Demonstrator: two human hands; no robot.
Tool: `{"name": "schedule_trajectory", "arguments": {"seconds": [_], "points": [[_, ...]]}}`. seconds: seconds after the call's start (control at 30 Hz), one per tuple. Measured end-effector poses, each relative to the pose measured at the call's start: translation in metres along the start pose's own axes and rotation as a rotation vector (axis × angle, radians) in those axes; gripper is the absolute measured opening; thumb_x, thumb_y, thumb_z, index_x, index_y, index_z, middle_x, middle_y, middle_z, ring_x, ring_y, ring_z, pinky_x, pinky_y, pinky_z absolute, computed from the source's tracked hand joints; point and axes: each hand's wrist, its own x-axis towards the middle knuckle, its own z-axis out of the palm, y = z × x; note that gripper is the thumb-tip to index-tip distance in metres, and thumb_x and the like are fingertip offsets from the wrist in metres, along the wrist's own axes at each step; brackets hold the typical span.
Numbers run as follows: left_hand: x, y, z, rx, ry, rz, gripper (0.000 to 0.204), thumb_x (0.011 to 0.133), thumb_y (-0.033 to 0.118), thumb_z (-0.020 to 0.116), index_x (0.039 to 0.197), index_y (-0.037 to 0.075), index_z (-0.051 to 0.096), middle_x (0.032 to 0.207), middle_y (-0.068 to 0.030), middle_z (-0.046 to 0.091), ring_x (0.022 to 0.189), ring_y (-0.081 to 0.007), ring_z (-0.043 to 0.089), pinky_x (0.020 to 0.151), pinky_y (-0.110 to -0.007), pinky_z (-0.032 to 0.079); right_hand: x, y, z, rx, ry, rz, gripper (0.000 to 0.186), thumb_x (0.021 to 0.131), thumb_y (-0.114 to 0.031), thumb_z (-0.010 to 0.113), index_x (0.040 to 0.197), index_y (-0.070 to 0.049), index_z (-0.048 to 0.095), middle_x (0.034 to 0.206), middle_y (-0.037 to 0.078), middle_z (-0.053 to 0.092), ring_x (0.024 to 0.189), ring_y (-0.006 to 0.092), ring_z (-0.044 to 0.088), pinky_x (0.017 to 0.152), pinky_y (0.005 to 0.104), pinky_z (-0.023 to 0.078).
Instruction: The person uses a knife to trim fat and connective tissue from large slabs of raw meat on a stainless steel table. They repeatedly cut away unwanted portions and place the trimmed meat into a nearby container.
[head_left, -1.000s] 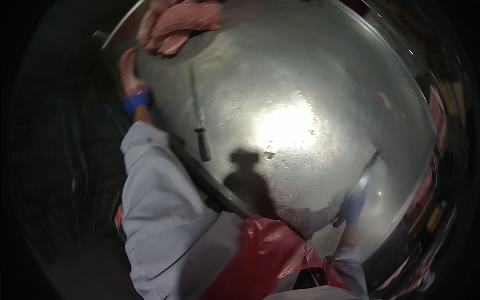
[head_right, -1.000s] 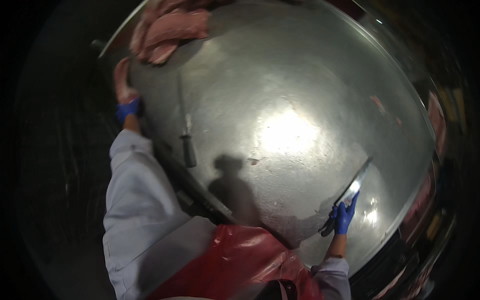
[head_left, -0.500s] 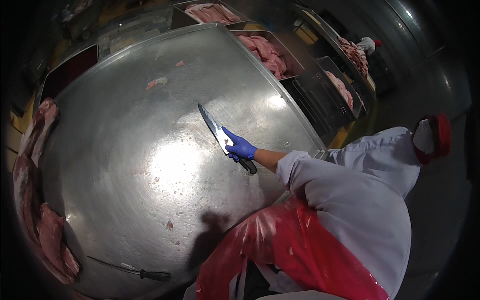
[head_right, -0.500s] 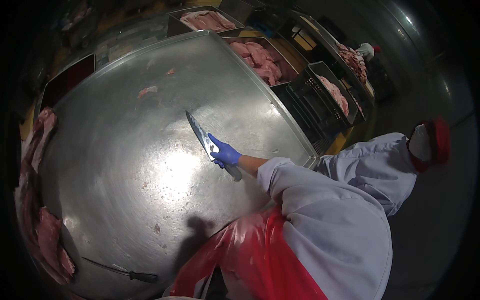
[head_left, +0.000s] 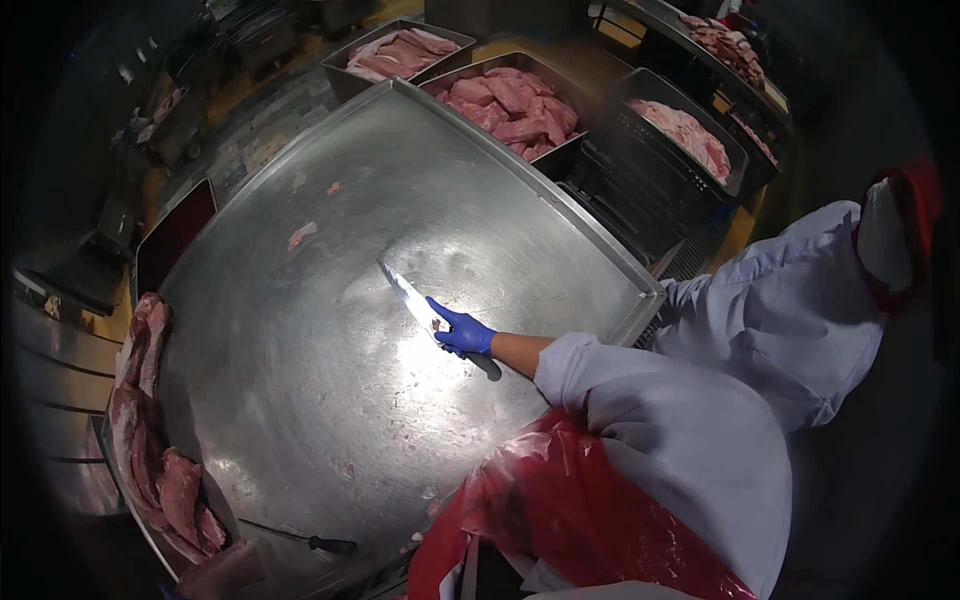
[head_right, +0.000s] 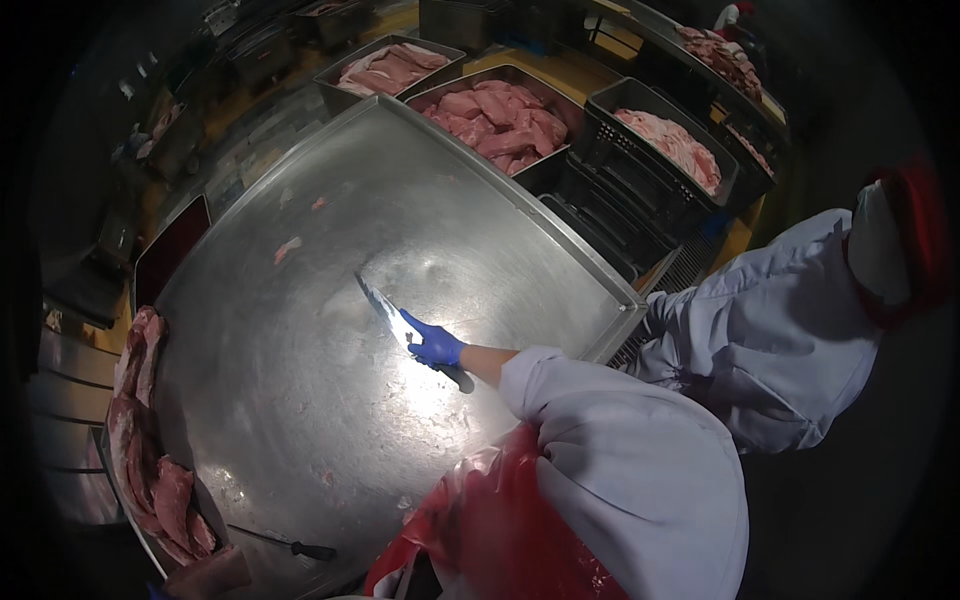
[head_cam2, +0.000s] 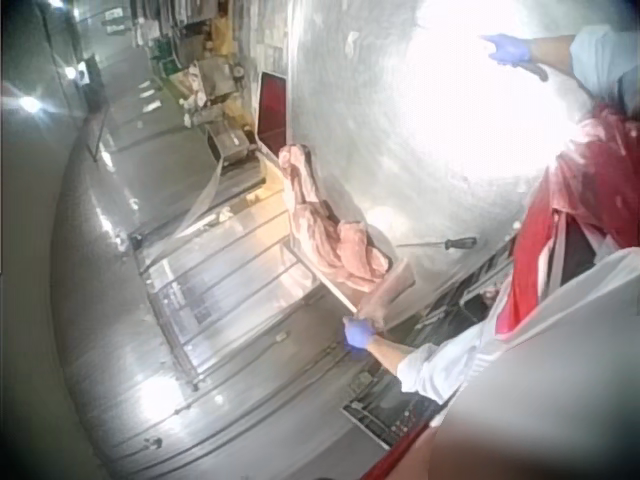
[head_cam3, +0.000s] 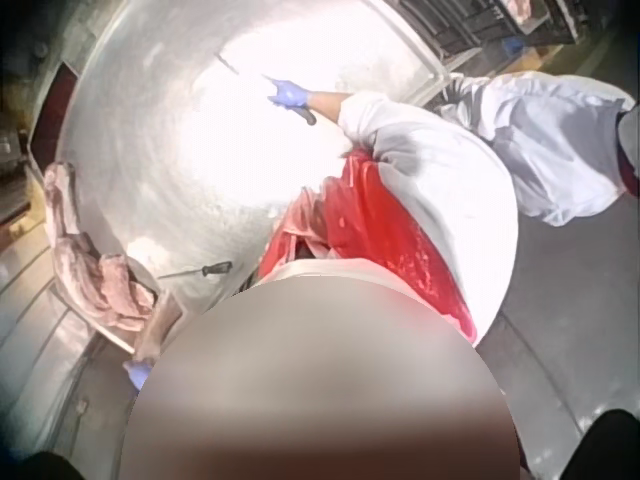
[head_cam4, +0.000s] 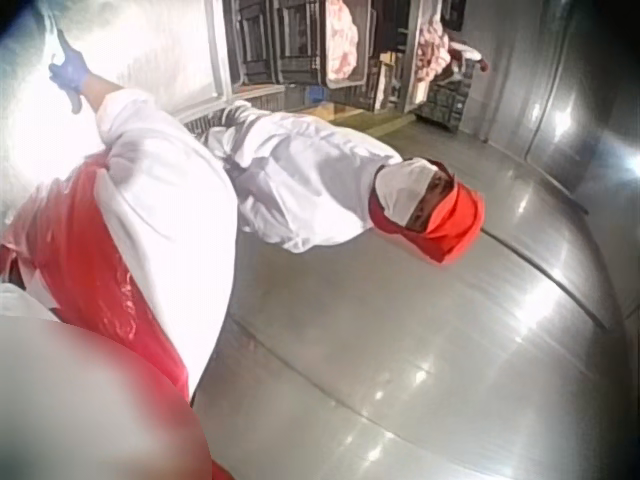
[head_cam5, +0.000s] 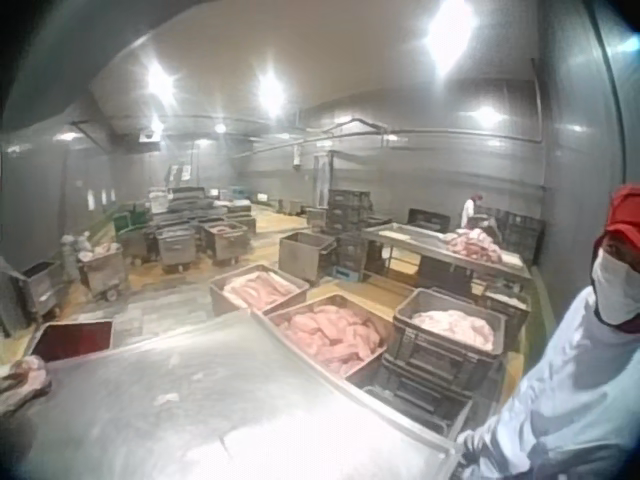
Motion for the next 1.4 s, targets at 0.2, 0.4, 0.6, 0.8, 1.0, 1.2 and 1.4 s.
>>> {"name": "schedule_trajectory", "arguments": {"seconds": [0.2, 0.4, 0.6, 0.8, 1.0, 1.2, 1.4], "points": [[-0.015, 0.101, -0.163, -0.559, 0.405, 0.331, 0.057, 0.083, 0.011, 0.063, 0.137, -0.004, 0.052, 0.120, -0.0226, 0.066, 0.110, -0.0350, 0.065, 0.095, -0.039, 0.050, -0.001, 0.065, -0.030, 0.130, 0.122, -0.108, 0.087, 0.095, -0.012, 0.062, 0.161, -0.034, 0.010, 0.080, 0.003, 0.062, 0.060, 0.0100, 0.056, 0.048, 0.0275, 0.049], [-0.064, 0.332, -0.337, -0.831, 0.326, 0.565, 0.042, 0.073, 0.005, 0.068, 0.114, 0.005, 0.059, 0.096, -0.0182, 0.065, 0.094, -0.0430, 0.063, 0.078, -0.041, 0.051, -0.057, 0.078, -0.111, 0.346, 0.400, -0.125, 0.084, 0.095, -0.002, 0.057, 0.161, -0.028, 0.012, 0.077, 0.005, 0.060, 0.054, 0.0107, 0.055, 0.046, 0.0262, 0.048], [-0.053, 0.408, -0.410, -0.929, 0.049, 0.738, 0.053, 0.063, 0.001, 0.062, 0.116, 0.000, 0.058, 0.099, -0.0225, 0.065, 0.097, -0.0405, 0.065, 0.088, -0.034, 0.049, -0.107, 0.081, -0.172, 0.371, 0.540, -0.143, 0.081, 0.096, -0.003, 0.057, 0.161, -0.020, 0.012, 0.075, 0.007, 0.060, 0.052, 0.0115, 0.056, 0.046, 0.0254, 0.047], [0.021, 0.590, -0.467, -0.543, -0.004, 1.218, 0.066, 0.067, 0.010, 0.069, 0.131, 0.006, 0.054, 0.116, -0.0246, 0.066, 0.109, -0.0404, 0.064, 0.097, -0.043, 0.049, -0.129, 0.098, -0.191, 0.368, 0.618, -0.065, 0.082, 0.096, -0.002, 0.058, 0.161, -0.018, 0.010, 0.076, 0.008, 0.061, 0.053, 0.0123, 0.056, 0.045, 0.0256, 0.047], [0.015, 0.791, -0.353, -0.719, 0.165, 0.972, 0.076, 0.073, 0.034, 0.077, 0.138, 0.004, 0.049, 0.130, -0.0247, 0.057, 0.123, -0.0408, 0.055, 0.101, -0.051, 0.047, -0.111, 0.098, -0.183, 0.359, 0.561, -0.088, 0.083, 0.095, -0.002, 0.058, 0.161, -0.019, 0.010, 0.082, 0.009, 0.063, 0.054, 0.0115, 0.056, 0.044, 0.0265, 0.047], [-0.048, 0.866, -0.318, -0.824, -0.305, 0.562, 0.109, 0.066, 0.051, 0.083, 0.144, -0.004, 0.032, 0.139, -0.0282, 0.046, 0.130, -0.0444, 0.047, 0.101, -0.050, 0.047, -0.115, 0.097, -0.185, 0.332, 0.490, -0.079, 0.084, 0.094, -0.002, 0.056, 0.162, -0.020, 0.010, 0.101, 0.009, 0.059, 0.061, 0.0108, 0.054, 0.050, 0.0244, 0.048], [0.041, 0.870, -0.256, -1.725, -0.754, 0.797, 0.066, 0.079, 0.023, 0.073, 0.133, -0.007, 0.050, 0.117, -0.0176, 0.065, 0.107, -0.0295, 0.065, 0.097, -0.040, 0.051, -0.102, 0.097, -0.185, 0.149, 0.648, -0.132, 0.081, 0.091, -0.006, 0.063, 0.159, -0.009, 0.019, 0.094, 0.010, 0.066, 0.066, 0.0129, 0.063, 0.060, 0.0283, 0.055]]}}
